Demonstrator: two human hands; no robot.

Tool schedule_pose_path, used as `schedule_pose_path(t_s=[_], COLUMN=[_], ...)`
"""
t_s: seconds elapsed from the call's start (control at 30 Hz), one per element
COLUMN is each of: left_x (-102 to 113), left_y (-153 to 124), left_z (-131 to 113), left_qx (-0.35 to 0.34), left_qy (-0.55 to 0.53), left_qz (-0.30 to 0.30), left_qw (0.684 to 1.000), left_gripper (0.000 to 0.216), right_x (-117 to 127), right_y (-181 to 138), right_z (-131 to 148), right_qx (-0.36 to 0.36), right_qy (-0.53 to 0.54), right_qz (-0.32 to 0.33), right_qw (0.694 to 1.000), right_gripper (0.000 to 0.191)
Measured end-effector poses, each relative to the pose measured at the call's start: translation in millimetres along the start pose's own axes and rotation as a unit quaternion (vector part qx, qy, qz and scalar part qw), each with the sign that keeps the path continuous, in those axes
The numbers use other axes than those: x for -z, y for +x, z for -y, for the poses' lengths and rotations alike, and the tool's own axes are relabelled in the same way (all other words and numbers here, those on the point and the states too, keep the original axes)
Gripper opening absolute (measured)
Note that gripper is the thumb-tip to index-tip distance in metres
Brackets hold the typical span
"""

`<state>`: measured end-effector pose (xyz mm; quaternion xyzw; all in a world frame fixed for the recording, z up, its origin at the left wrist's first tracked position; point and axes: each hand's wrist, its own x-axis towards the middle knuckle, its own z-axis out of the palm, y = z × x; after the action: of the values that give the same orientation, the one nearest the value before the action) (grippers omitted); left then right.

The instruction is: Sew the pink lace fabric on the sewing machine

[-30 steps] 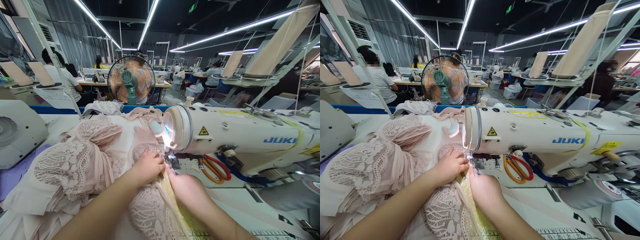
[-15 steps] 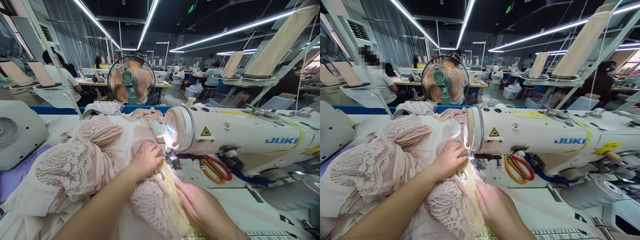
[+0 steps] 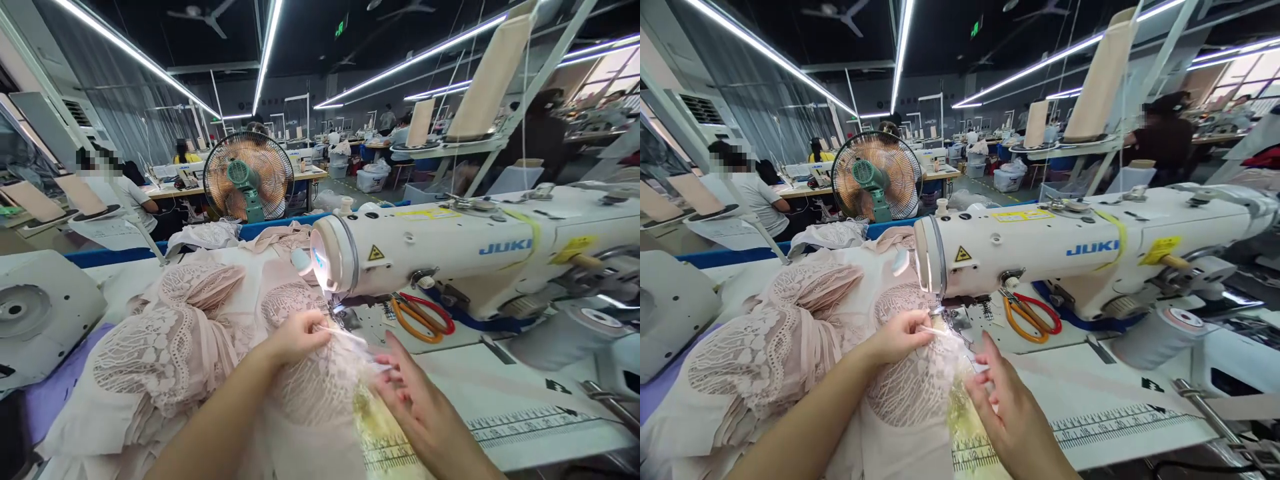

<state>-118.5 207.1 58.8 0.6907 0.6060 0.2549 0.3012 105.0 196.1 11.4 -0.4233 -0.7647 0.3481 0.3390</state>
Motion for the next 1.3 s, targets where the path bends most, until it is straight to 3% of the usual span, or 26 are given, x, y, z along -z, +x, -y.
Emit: schedule_pose_path(t_s=[0.07, 0.17, 0.27, 0.33, 0.4, 0.43, 0.5, 0.57, 0.73, 1.0, 1.3], left_x=[1.3, -2.0, -7.6, -11.9, -17.1, -19.8, -24.6, -27.6, -25.1, -19.9, -22.5], left_y=[3.0, 4.5, -0.7, -7.1, -13.1, -15.2, -17.2, -16.5, -11.3, -5.4, -2.4], left_z=[5.1, 8.8, 7.3, 4.1, 1.1, 0.3, 0.7, 3.2, 6.2, -1.0, -1.1], left_qx=[0.024, 0.054, 0.075, 0.079, 0.047, 0.009, -0.084, -0.146, -0.127, -0.101, -0.108], left_qy=[0.03, 0.092, 0.166, 0.231, 0.333, 0.387, 0.461, 0.471, 0.437, 0.311, 0.292], left_qz=[-0.038, -0.081, -0.108, -0.093, -0.055, -0.039, -0.017, 0.012, 0.095, 0.038, 0.027], left_qw=[0.999, 0.991, 0.977, 0.965, 0.94, 0.921, 0.883, 0.87, 0.885, 0.944, 0.95], left_gripper=[0.008, 0.007, 0.013, 0.038, 0.06, 0.061, 0.043, 0.032, 0.055, 0.032, 0.035], right_x=[-7.3, -16.9, -17.9, -14.9, -11.6, -10.4, -9.3, -9.0, -7.2, -2.9, 2.7], right_y=[-4.7, -3.1, 7.2, 13.9, 18.0, 19.1, 20.2, 20.4, 22.4, 28.0, 29.5], right_z=[4.1, 9.4, 11.5, 10.2, 7.9, 6.7, 4.9, 4.1, 3.0, 0.3, 2.7], right_qx=[0.024, 0.091, 0.081, 0.061, 0.053, 0.051, 0.05, 0.048, 0.061, 0.097, 0.073], right_qy=[0.043, 0.012, -0.062, -0.102, -0.127, -0.134, -0.143, -0.146, -0.154, -0.159, -0.166], right_qz=[0.073, 0.148, 0.133, 0.122, 0.126, 0.131, 0.143, 0.152, 0.15, 0.128, 0.168], right_qw=[0.996, 0.985, 0.986, 0.985, 0.982, 0.981, 0.978, 0.976, 0.975, 0.974, 0.969], right_gripper=[0.051, 0.03, 0.031, 0.03, 0.028, 0.028, 0.028, 0.028, 0.034, 0.034, 0.035])
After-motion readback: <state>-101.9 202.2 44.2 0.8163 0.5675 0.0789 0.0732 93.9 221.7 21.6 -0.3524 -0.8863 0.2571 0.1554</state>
